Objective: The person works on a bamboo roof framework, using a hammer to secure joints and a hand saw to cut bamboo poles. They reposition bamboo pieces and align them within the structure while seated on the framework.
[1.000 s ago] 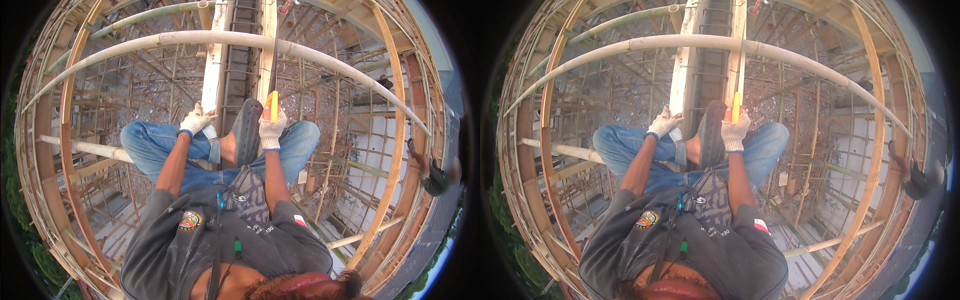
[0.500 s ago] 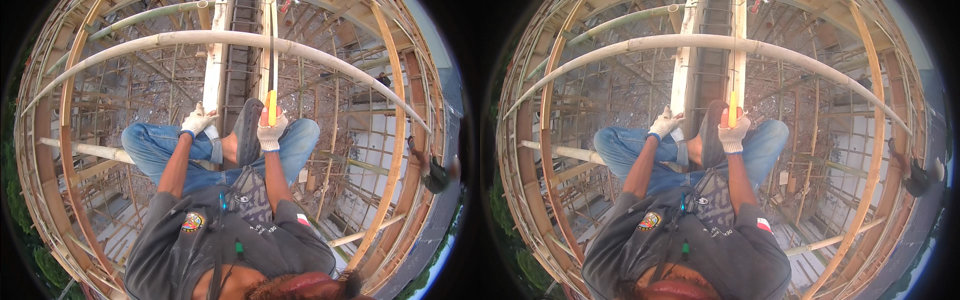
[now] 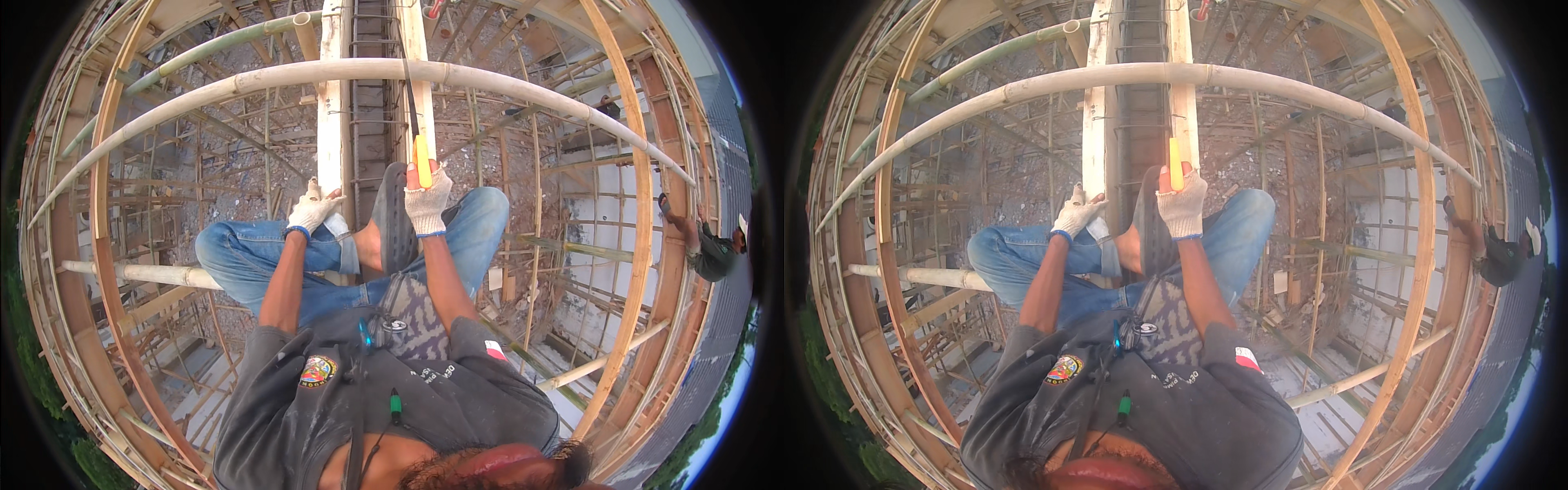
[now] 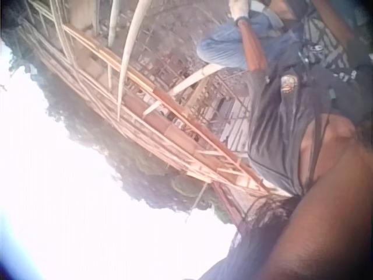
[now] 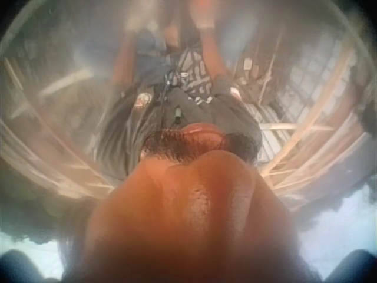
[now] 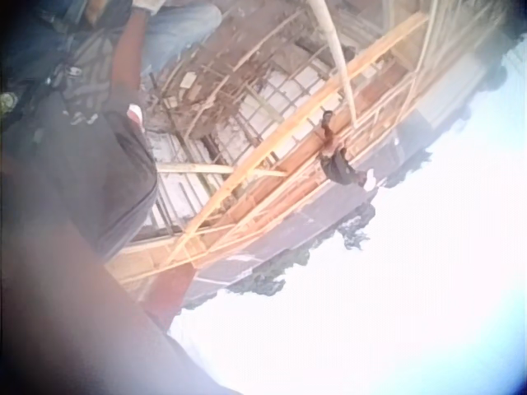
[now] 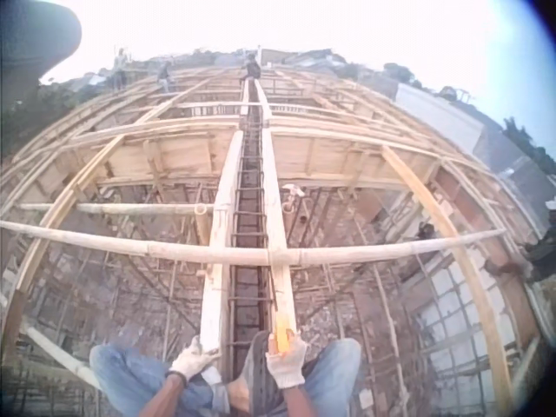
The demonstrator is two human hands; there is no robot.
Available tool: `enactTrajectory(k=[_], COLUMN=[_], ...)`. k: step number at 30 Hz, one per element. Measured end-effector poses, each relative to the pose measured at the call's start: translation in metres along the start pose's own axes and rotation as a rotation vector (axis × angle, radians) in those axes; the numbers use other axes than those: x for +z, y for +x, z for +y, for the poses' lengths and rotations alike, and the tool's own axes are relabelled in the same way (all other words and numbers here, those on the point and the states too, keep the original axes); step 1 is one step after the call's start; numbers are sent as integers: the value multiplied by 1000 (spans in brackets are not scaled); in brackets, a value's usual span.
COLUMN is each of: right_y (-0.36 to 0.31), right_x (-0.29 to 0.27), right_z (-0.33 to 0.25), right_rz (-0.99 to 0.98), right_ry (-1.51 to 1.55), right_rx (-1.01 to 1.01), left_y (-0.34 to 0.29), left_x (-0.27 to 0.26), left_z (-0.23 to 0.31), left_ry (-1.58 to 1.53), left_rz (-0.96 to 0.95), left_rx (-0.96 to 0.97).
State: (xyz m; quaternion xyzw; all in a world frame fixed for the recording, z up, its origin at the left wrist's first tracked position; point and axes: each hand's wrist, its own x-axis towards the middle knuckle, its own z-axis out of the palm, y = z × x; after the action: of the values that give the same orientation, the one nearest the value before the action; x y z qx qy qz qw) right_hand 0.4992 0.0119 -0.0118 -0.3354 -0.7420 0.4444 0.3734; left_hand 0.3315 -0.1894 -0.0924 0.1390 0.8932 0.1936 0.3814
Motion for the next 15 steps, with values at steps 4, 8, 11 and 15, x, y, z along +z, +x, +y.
enactTrajectory(k=[4, 8, 11, 15], right_y=[-21, -1, -11, -16], right_x=[-10, 2, -9, -6], right_z=[3, -1, -9, 0], right_rz=[1, 48, 42, 50], right_ry=[-37, -162, -111, -122], right_rx=[36, 8, 52, 95], left_y=[-4, 30, 42, 24], left_x=[7, 23, 33, 27], left_z=[11, -42, -32, -21], left_ry=[12, -323, -202, -95], left_rz=[33, -96, 4, 113], left_rx=[50, 77, 64, 91])
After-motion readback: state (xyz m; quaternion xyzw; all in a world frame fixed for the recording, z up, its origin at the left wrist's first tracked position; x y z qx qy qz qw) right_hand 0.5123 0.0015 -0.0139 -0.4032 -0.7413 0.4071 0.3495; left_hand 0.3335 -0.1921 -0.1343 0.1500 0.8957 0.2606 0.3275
